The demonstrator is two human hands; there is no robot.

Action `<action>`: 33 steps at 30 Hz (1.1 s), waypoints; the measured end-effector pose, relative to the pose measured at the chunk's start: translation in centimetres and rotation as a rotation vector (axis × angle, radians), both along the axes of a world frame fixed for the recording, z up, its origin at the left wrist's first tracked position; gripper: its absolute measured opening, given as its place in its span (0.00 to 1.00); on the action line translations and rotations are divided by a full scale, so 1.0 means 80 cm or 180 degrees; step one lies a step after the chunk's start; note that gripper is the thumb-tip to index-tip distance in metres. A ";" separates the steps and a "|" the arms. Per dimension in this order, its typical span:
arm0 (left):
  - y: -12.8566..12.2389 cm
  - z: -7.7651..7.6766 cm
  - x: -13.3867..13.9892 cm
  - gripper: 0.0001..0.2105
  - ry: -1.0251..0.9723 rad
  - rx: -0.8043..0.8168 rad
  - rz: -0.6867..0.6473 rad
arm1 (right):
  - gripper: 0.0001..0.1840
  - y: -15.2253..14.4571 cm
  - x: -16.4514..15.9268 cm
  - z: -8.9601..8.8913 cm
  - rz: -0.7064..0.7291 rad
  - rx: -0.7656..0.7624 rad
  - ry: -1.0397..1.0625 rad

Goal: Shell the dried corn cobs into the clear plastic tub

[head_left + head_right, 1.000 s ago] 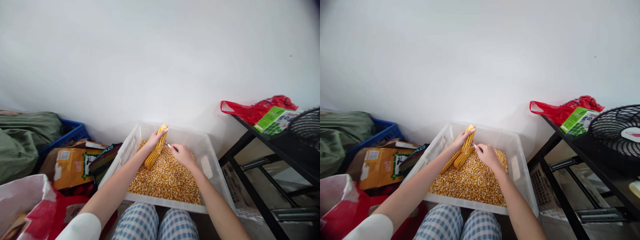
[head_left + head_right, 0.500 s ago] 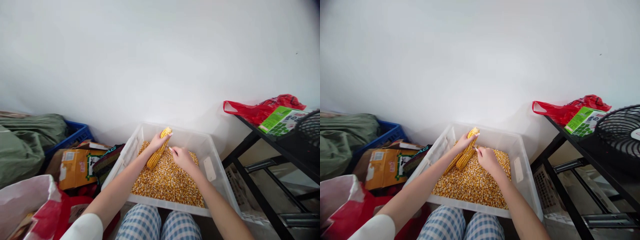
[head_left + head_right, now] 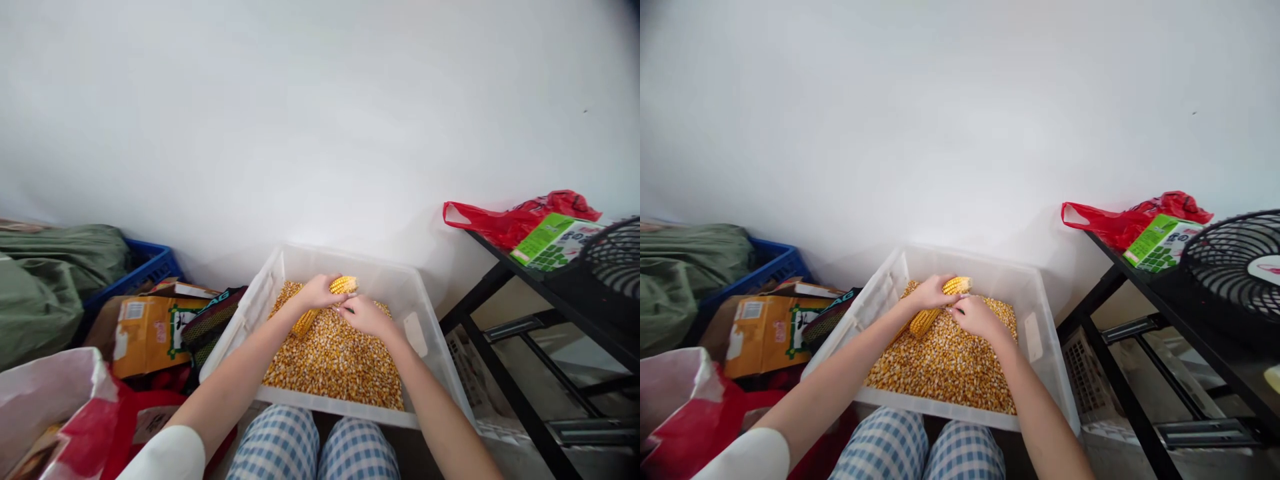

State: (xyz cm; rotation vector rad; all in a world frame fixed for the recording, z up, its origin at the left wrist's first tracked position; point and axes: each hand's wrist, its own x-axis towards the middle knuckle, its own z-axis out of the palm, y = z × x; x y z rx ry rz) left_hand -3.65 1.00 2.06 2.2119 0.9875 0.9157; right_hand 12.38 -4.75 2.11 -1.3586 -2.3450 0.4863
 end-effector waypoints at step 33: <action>0.018 -0.003 0.002 0.23 -0.1695 -0.2272 0.0219 | 0.18 -0.002 0.000 0.015 -0.0488 0.0209 0.0564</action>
